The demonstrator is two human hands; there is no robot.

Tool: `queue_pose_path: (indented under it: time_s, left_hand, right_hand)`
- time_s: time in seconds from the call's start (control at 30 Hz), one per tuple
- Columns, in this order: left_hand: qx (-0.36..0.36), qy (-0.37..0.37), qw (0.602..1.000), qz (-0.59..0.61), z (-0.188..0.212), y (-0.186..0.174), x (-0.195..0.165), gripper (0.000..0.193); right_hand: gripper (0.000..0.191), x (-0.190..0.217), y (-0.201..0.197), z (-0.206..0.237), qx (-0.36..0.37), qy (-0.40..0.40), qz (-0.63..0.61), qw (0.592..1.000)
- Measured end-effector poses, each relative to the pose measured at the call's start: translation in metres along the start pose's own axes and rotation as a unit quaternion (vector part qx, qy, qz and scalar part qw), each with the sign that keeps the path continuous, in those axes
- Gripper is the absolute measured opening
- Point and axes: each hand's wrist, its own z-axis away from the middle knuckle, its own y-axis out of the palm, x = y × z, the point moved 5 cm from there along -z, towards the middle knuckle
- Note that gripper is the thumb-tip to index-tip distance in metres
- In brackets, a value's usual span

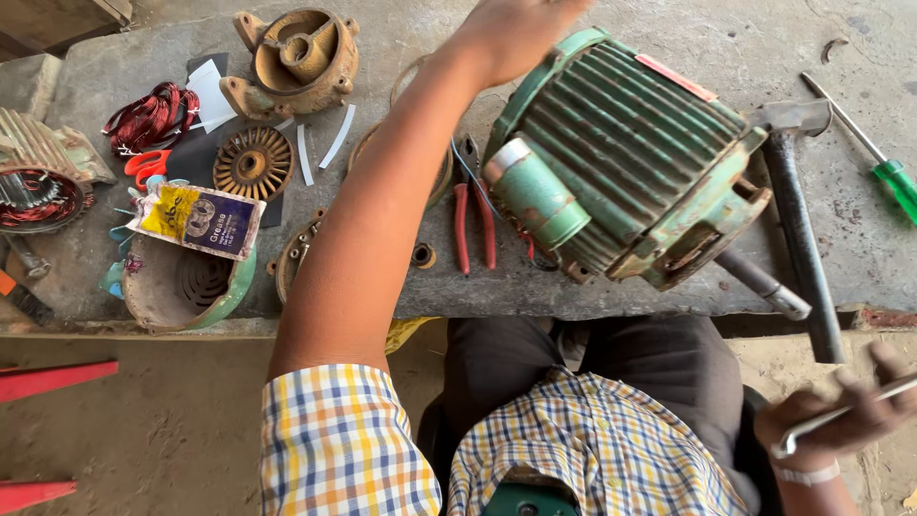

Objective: The person works on a green electric motor placed on a concrete workbench. They strike the motor housing with a hammer, hold the motor steady, and use a spanner to loosen and turn fasteners on the motor body while handling a cylindrical capacitor attached to it.

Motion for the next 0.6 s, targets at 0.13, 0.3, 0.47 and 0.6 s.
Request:
queue_pose_path:
  time_s: [0.13, 0.3, 0.47, 0.6]
  left_hand:
    - [0.018, 0.029, 0.971, 0.238, 0.002, 0.023, 0.027, 0.081]
    - [0.178, 0.054, 0.919, 0.348, -0.011, 0.04, 0.016, 0.071]
    - [0.13, 0.168, 0.851, 0.48, 0.003, 0.036, 0.011, 0.042]
    - [0.153, 0.139, 0.764, 0.611, 0.003, 0.052, 0.009, 0.042]
  right_hand:
    - [0.022, -0.023, -0.06, 0.101, 0.244, 0.039, 0.197, 0.949]
    - [0.017, -0.065, -0.085, 0.18, 0.362, 0.147, 0.31, 0.867]
    - [0.017, -0.054, -0.091, 0.188, 0.324, 0.19, 0.321, 0.869]
    - [0.015, -0.036, -0.099, 0.178, 0.344, 0.267, 0.333, 0.836]
